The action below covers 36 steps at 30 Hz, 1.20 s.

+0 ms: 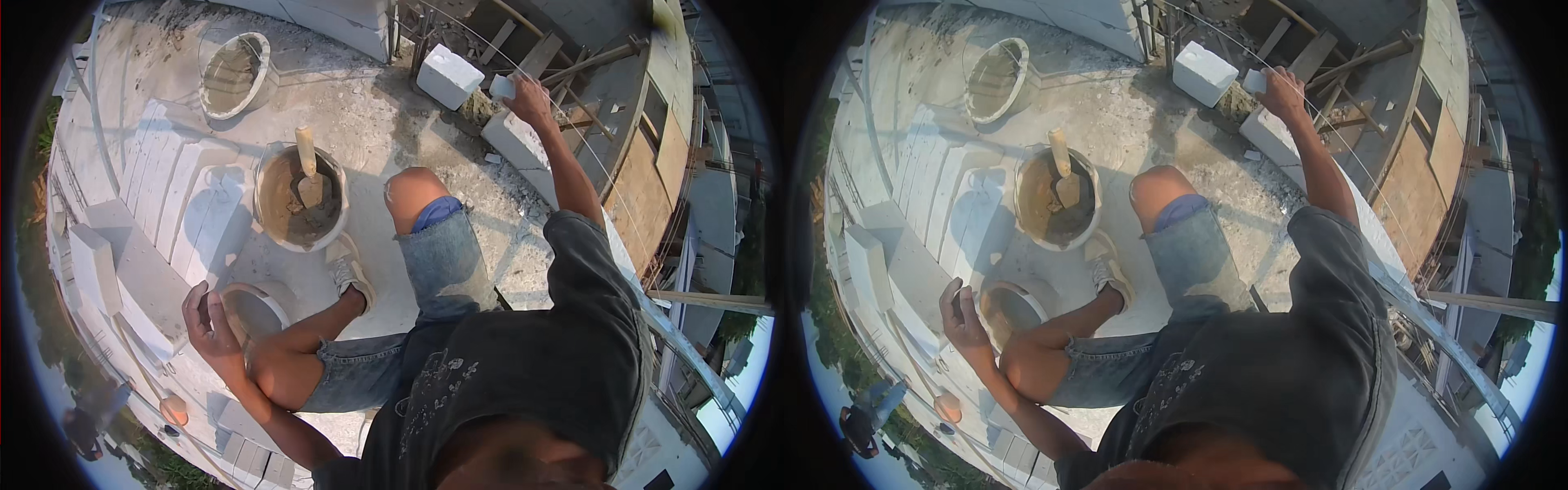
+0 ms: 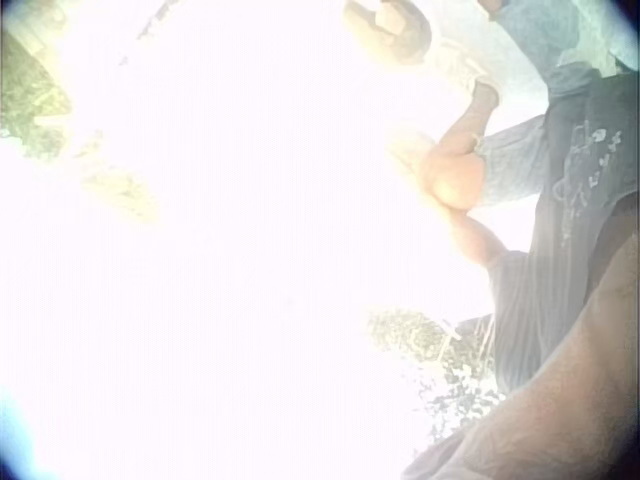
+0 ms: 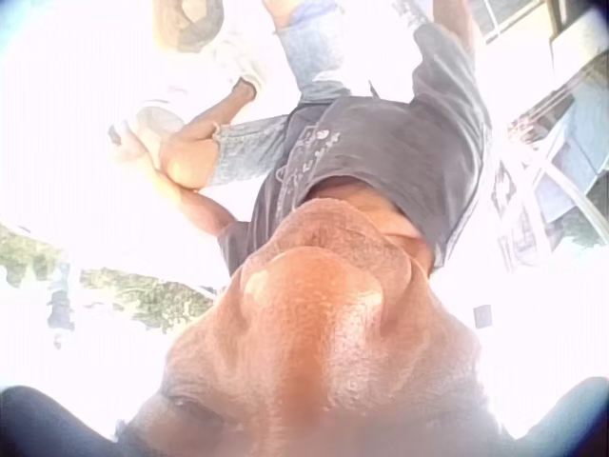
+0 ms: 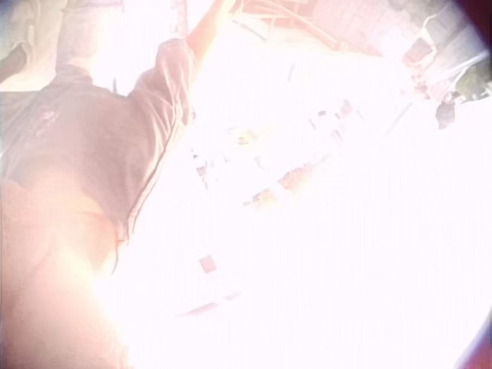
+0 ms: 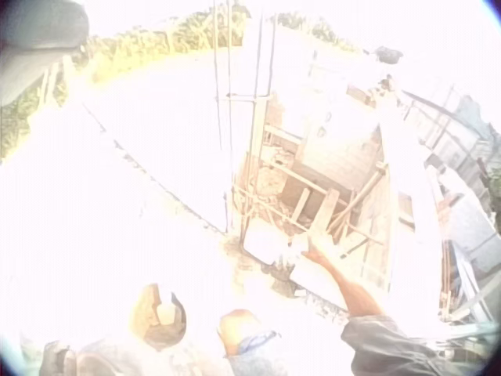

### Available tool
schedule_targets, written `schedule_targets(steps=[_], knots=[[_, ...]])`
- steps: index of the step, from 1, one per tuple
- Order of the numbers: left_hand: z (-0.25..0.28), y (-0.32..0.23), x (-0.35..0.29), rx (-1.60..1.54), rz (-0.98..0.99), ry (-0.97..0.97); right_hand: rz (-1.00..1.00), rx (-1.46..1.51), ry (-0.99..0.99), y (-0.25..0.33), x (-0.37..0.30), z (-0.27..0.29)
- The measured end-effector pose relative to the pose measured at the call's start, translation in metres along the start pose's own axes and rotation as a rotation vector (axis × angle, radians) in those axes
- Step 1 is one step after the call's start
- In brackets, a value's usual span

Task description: Apply mortar and lay lightweight concrete blocks on a wall during house construction.

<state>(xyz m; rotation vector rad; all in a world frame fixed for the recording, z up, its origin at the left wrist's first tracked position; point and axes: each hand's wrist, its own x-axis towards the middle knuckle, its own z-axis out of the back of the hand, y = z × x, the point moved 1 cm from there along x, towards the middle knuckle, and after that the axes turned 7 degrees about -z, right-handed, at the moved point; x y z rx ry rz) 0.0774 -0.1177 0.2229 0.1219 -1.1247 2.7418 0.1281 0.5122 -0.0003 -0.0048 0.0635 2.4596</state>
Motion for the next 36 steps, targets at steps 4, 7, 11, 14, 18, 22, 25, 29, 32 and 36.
schedule_targets(steps=[4, 7, 11, 14, 18, 22, 25, 29, 32, 36], knots=[[0.001, -0.001, -0.006, -0.022, 0.078, 0.026, 0.007, -0.247, 0.210, 0.017, 0.012, -0.021], [0.003, -0.001, -0.006, -0.045, 0.118, 0.018, 0.012, -0.230, 0.298, 0.031, 0.015, -0.049], [0.004, 0.002, -0.010, 0.020, 0.158, 0.030, -0.105, -0.206, 0.371, 0.037, 0.019, -0.083], [0.006, 0.004, -0.016, 0.006, 0.165, 0.027, -0.113, -0.131, 0.353, 0.037, 0.025, -0.099], [0.007, 0.004, -0.019, -0.002, 0.157, 0.068, -0.167, -0.107, 0.441, 0.040, 0.023, -0.116], [0.006, 0.001, -0.020, -0.022, 0.176, 0.058, -0.128, -0.109, 0.403, 0.045, 0.017, -0.129], [0.004, -0.002, -0.020, -0.043, 0.176, 0.054, -0.162, -0.118, 0.422, 0.046, 0.018, -0.133], [0.004, -0.002, -0.020, -0.022, 0.139, 0.047, -0.164, -0.088, 0.448, 0.049, 0.020, -0.131], [0.004, 0.000, -0.020, -0.044, 0.140, 0.057, -0.172, -0.081, 0.418, 0.054, 0.011, -0.122], [0.003, -0.001, -0.018, 0.006, 0.172, 0.098, 0.031, -0.202, 0.101, 0.067, -0.037, -0.111]])
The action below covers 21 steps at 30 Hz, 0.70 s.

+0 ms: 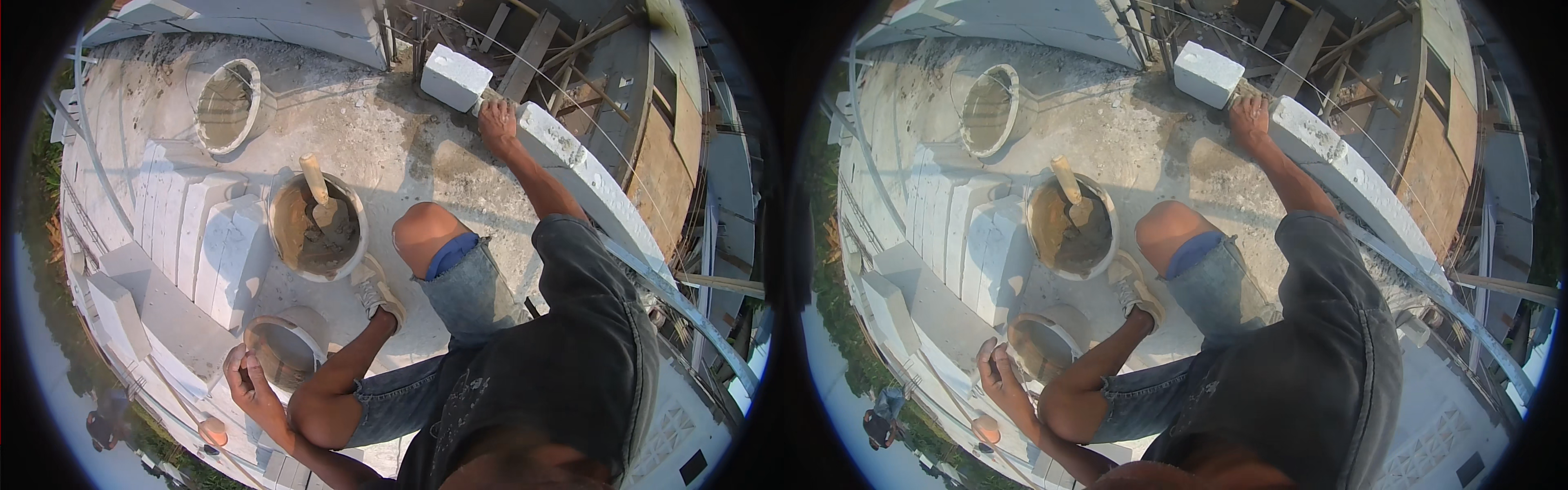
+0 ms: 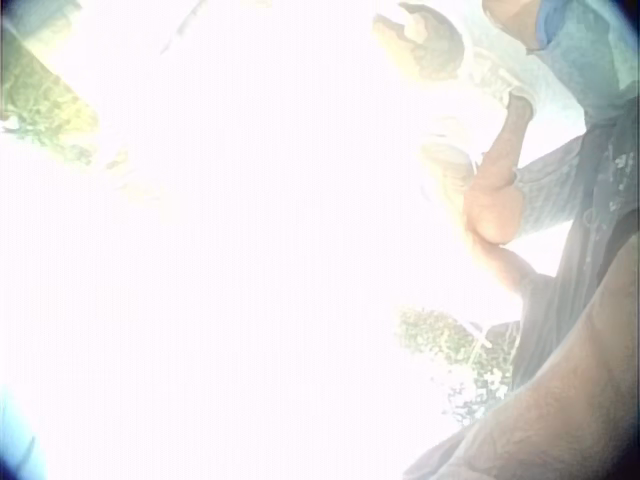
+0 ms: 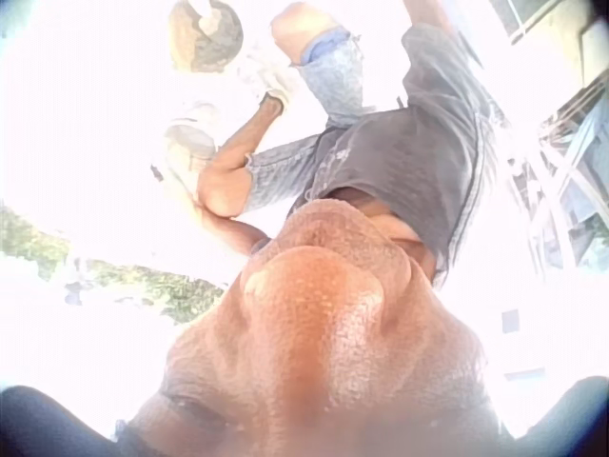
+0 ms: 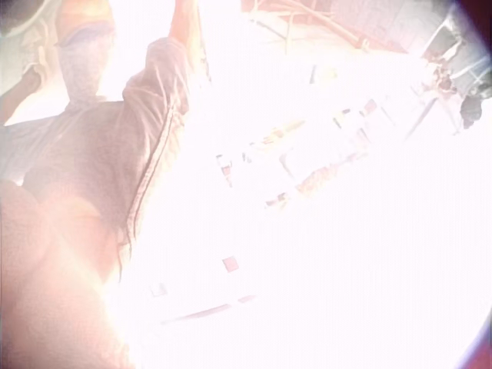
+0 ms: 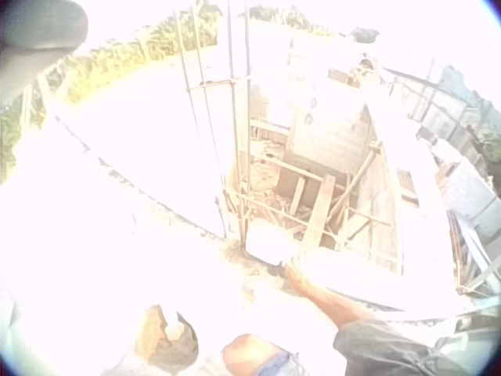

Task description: Apply mortar and lay lightweight concrete blocks on a wall during house construction.

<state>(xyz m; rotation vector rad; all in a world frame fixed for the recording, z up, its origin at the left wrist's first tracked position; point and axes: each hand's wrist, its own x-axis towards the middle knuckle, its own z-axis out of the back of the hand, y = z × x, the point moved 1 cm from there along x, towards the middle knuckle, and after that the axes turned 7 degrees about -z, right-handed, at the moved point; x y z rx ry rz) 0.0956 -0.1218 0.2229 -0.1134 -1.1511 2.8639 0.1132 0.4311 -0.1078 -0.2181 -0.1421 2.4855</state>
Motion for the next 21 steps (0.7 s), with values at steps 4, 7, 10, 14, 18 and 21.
schedule_targets(steps=[4, 7, 10, 14, 18, 21], knots=[[-0.006, 0.001, 0.007, 0.046, -0.004, 0.039, -0.005, -0.047, -0.081, 0.014, -0.042, -0.014], [-0.011, 0.003, 0.018, 0.053, -0.028, 0.097, -0.101, -0.034, -0.143, 0.025, -0.035, -0.024], [-0.018, 0.006, 0.027, 0.043, 0.075, 0.123, -0.261, 0.054, -0.041, 0.030, -0.020, -0.035], [-0.023, 0.006, 0.034, 0.070, 0.044, 0.170, -0.320, 0.115, 0.087, 0.032, -0.013, -0.040], [-0.024, 0.006, 0.036, 0.077, 0.019, 0.174, -0.345, 0.045, 0.045, 0.037, -0.009, -0.040], [-0.024, 0.006, 0.035, 0.048, 0.011, 0.178, -0.380, 0.016, 0.027, 0.041, -0.005, -0.040]])
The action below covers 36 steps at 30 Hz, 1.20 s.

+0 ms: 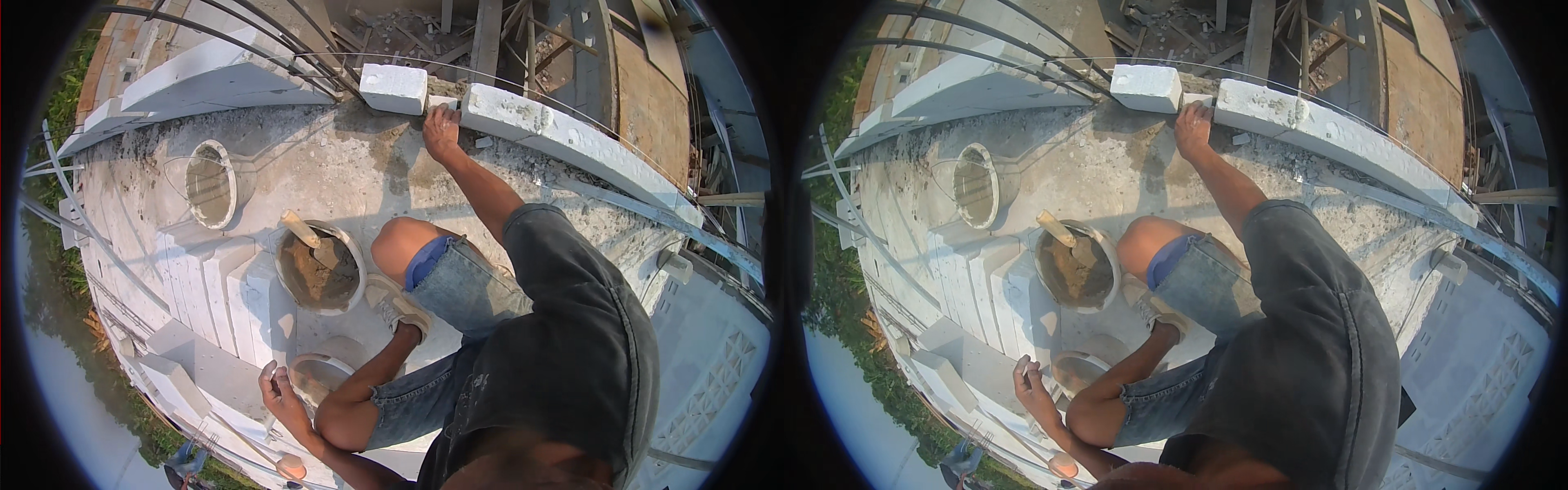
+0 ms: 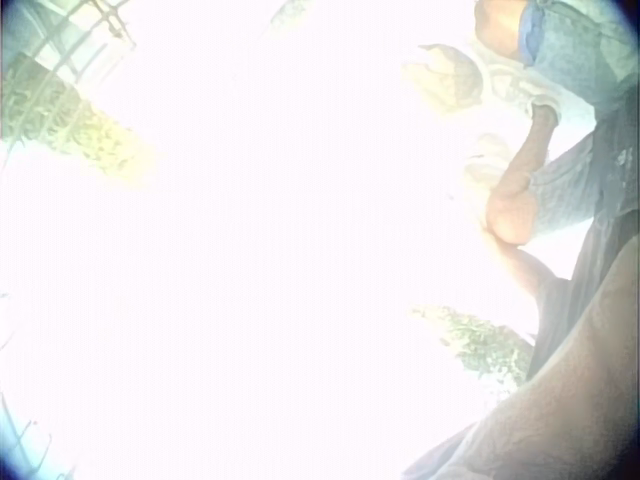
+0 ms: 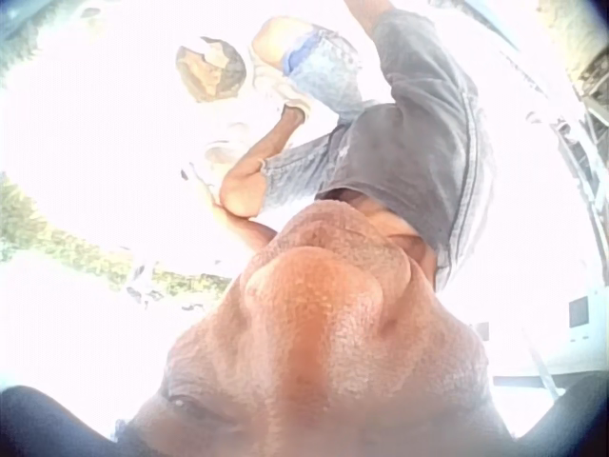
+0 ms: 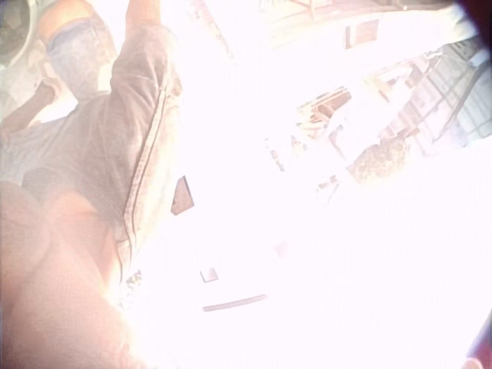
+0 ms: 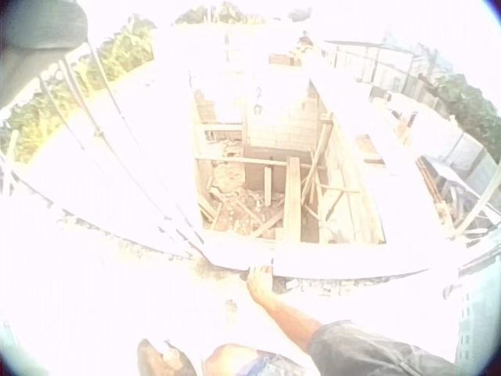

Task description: Apply mortar and lay lightweight concrete blocks on a wall during house construction.

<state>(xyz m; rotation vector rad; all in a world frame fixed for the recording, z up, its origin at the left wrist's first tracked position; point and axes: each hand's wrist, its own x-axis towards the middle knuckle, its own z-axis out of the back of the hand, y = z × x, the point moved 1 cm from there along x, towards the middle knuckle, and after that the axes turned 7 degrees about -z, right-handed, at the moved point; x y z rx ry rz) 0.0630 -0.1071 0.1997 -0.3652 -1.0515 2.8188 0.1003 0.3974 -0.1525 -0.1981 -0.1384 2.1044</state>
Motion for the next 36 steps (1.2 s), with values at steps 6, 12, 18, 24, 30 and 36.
schedule_targets(steps=[6, 12, 18, 24, 30, 36], knots=[[0.001, -0.003, 0.000, 0.002, 0.048, 0.007, -0.006, 0.043, -0.017, -0.003, -0.008, 0.005], [0.008, 0.002, -0.002, -0.016, 0.094, -0.021, 0.232, 0.215, -0.030, -0.027, -0.037, 0.009], [0.004, -0.003, 0.000, -0.064, 0.131, -0.036, 0.234, -0.047, -0.051, -0.025, -0.008, 0.008], [0.007, -0.002, -0.010, -0.060, 0.100, -0.054, 0.235, -0.074, 0.100, -0.020, 0.005, 0.001], [0.006, -0.010, -0.010, -0.093, 0.040, -0.045, 0.261, -0.068, -0.001, -0.023, 0.008, 0.006], [0.023, 0.017, 0.001, 0.148, 0.117, 0.033, 0.431, 0.499, 0.111, -0.038, -0.029, 0.055]])
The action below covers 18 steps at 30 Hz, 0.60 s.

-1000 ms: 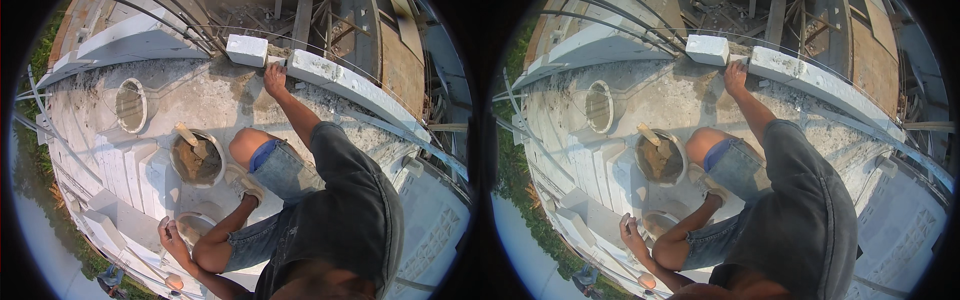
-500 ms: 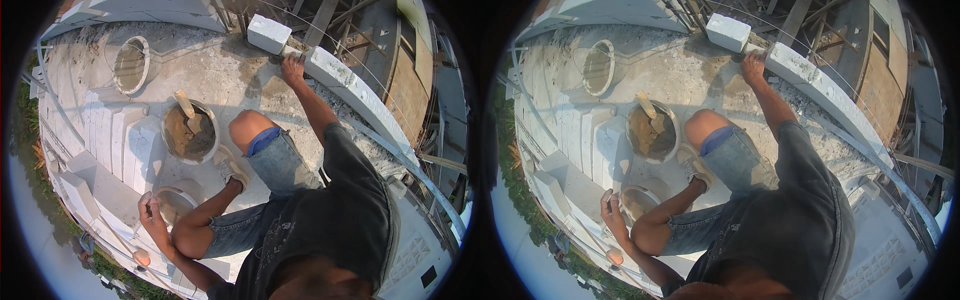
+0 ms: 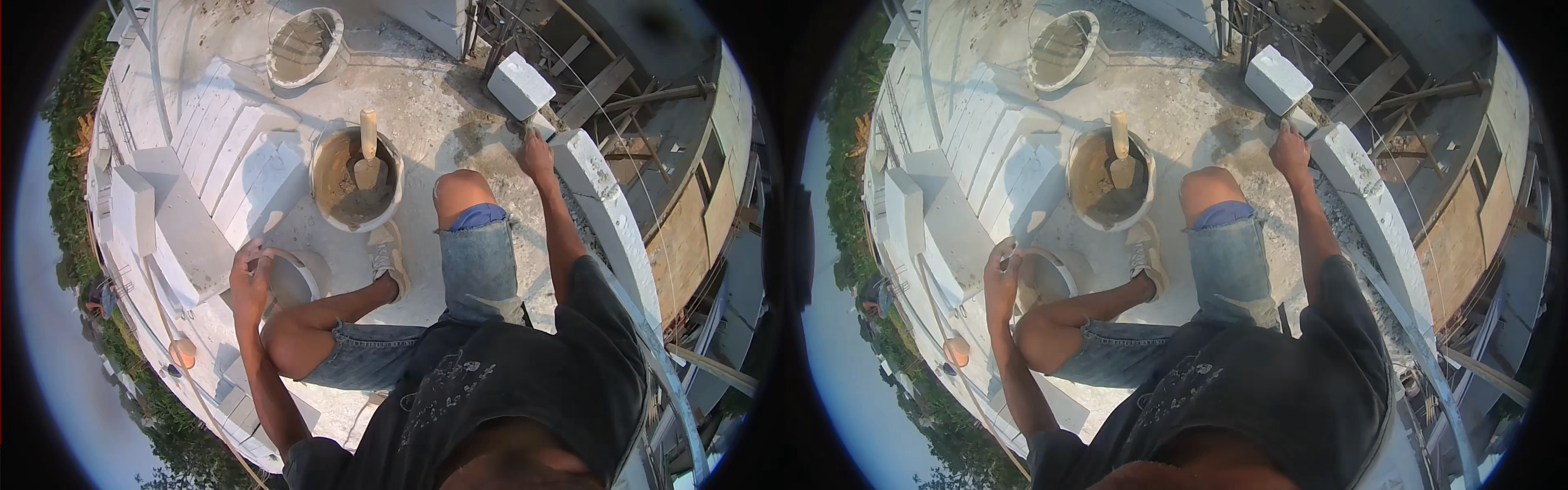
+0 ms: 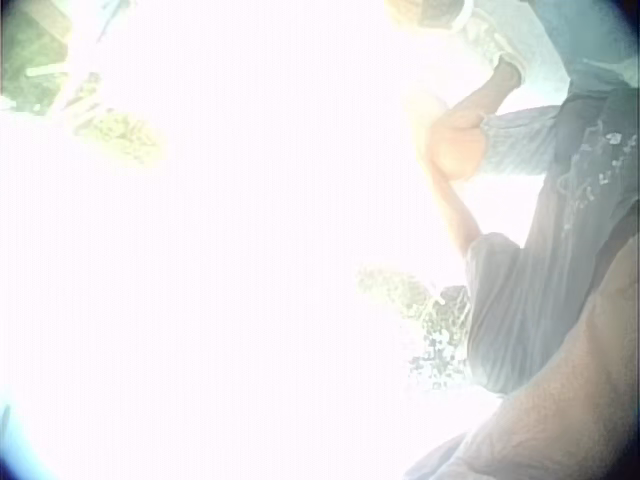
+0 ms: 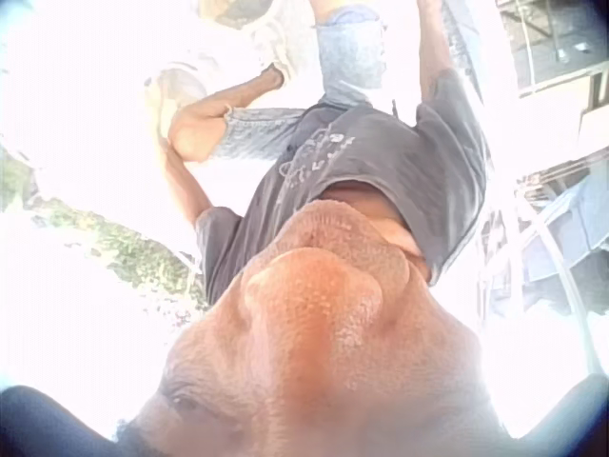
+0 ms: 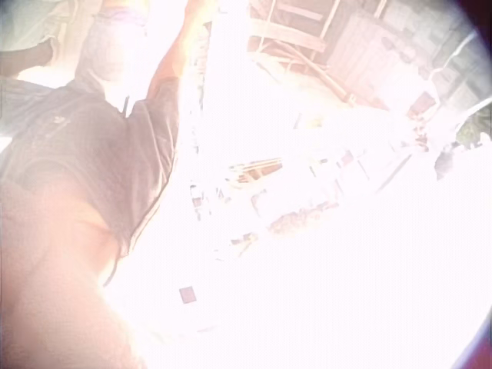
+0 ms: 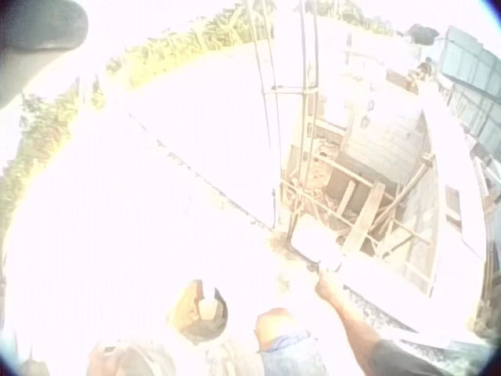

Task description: Apply mortar and lay lightweight concrete blocks on a wall during house construction.

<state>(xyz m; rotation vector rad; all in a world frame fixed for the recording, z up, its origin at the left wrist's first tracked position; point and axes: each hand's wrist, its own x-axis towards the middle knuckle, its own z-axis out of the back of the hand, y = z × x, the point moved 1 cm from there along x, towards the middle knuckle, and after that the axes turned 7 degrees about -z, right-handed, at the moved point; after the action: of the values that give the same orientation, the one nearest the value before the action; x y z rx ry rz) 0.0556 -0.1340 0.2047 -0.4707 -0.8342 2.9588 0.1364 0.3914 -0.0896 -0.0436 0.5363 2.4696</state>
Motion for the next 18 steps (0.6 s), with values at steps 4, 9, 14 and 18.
schedule_targets(steps=[4, 9, 14, 18], knots=[[-0.014, 0.040, 0.075, -0.127, 0.058, 0.028, -0.066, 0.660, 0.409, 0.044, -0.060, 0.073], [-0.132, 0.081, 0.156, -0.039, 0.264, 0.020, -0.006, 0.543, 0.306, 0.102, -0.115, 0.153], [-0.198, 0.109, 0.170, -0.431, 0.298, -0.037, 0.324, 0.323, 0.242, 0.143, -0.141, 0.156], [-0.195, 0.095, 0.182, -0.217, 0.152, 0.116, 0.525, 0.045, 0.242, 0.177, -0.130, 0.105]])
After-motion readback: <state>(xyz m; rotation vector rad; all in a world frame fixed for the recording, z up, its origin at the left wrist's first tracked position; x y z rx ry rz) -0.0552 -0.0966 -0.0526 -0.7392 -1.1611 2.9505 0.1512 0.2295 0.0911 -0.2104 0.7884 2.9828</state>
